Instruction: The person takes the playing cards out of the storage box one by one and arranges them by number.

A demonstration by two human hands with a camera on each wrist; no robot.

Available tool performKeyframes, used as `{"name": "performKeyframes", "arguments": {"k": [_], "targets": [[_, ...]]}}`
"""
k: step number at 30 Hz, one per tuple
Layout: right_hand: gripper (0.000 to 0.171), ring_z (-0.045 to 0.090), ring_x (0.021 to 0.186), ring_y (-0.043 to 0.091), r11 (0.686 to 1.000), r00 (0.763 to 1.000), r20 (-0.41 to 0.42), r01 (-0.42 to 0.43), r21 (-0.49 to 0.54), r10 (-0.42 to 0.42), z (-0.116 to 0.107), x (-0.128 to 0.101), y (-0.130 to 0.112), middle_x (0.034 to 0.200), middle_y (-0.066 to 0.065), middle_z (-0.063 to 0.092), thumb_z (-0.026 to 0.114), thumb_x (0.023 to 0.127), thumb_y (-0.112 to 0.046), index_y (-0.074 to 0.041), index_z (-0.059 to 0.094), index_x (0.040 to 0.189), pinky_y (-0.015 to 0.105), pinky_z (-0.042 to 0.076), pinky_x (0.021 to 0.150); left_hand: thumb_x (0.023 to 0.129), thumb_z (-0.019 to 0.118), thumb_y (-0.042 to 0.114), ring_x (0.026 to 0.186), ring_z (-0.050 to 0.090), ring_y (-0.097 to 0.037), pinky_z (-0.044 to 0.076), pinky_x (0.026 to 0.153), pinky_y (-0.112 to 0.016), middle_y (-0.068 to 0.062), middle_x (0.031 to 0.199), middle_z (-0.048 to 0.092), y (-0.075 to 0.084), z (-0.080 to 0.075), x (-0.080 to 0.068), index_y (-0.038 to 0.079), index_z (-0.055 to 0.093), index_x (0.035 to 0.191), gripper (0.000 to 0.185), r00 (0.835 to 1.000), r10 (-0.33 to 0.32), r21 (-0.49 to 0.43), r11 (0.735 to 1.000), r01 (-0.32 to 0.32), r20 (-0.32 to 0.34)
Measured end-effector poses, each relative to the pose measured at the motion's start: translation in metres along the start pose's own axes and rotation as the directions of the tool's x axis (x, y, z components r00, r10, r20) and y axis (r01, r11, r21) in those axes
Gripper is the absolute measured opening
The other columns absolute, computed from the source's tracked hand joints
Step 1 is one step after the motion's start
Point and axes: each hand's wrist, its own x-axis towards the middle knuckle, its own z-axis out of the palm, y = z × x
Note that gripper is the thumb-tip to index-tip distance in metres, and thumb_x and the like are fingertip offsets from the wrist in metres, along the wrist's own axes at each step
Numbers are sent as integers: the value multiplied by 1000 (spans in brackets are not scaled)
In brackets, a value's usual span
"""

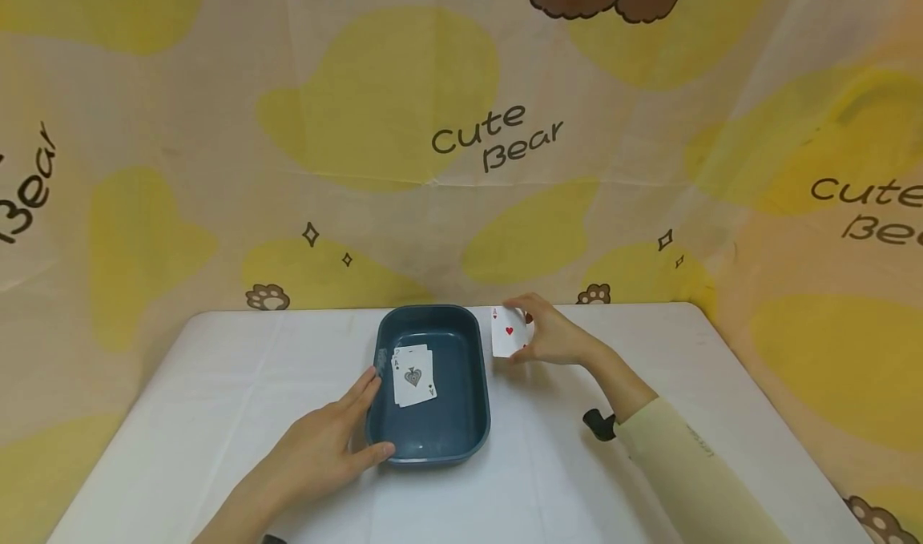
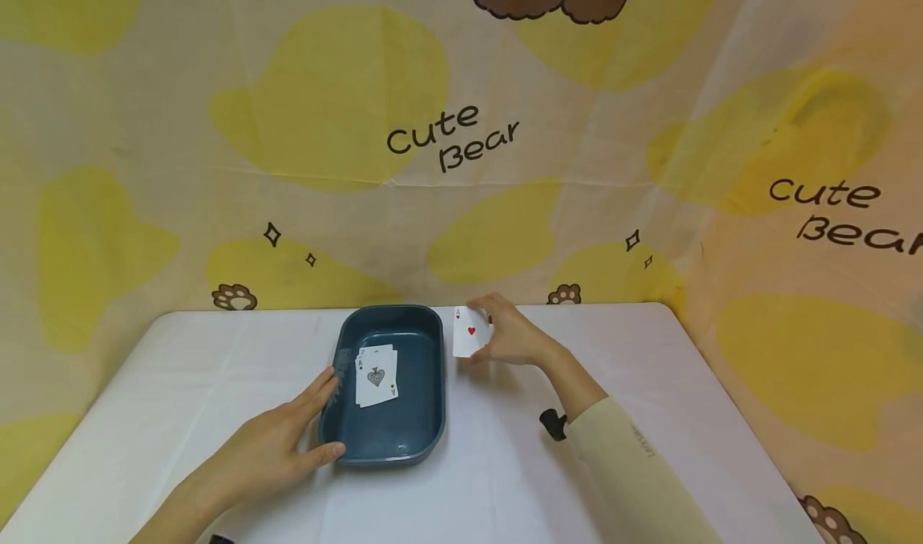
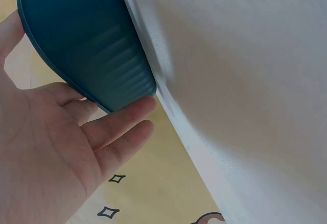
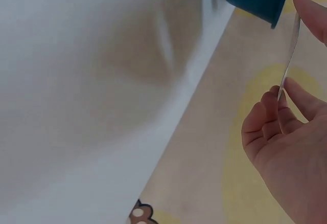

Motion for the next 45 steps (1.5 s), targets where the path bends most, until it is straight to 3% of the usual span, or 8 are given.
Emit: {"name": "performKeyframes", "arguments": {"k": [14,20,27,45], "targets": [[86,52,113,34,995,995,24,-95,1,95,9,-2,30,130,16,57,95,69,-10,3,56,144,47,44,97,90,68,69,133,59,-39,51,103,-59,-1,172,25,1,1,-1,11,34,165,101,1000,-25,-12,1000,25,17],[89,53,117,36,991,990,48,-133,-5,133,13,-4,35,137,20,56,96,68,-16,3,55,145,54,45,104,90,68,69,134,58,-40,50,103,-59,-1,173,24,1,1,-1,11,34,165,101,999,-26,-19,999,26,21],[89,52,116,34,988,985,77,-153,-26,154,17,-2,39,141,17,55,96,68,-14,0,55,146,51,47,100,90,68,70,133,59,-40,51,102,-60,0,173,24,1,1,-1,12,33,165,101,1000,-21,-16,1000,22,19],[88,53,115,31,980,974,113,-195,-38,198,25,0,52,145,17,52,96,71,-14,-2,54,148,51,46,107,91,69,68,134,57,-41,49,103,-61,0,173,24,1,2,0,11,34,165,100,1000,-19,-18,1000,19,7]]}}
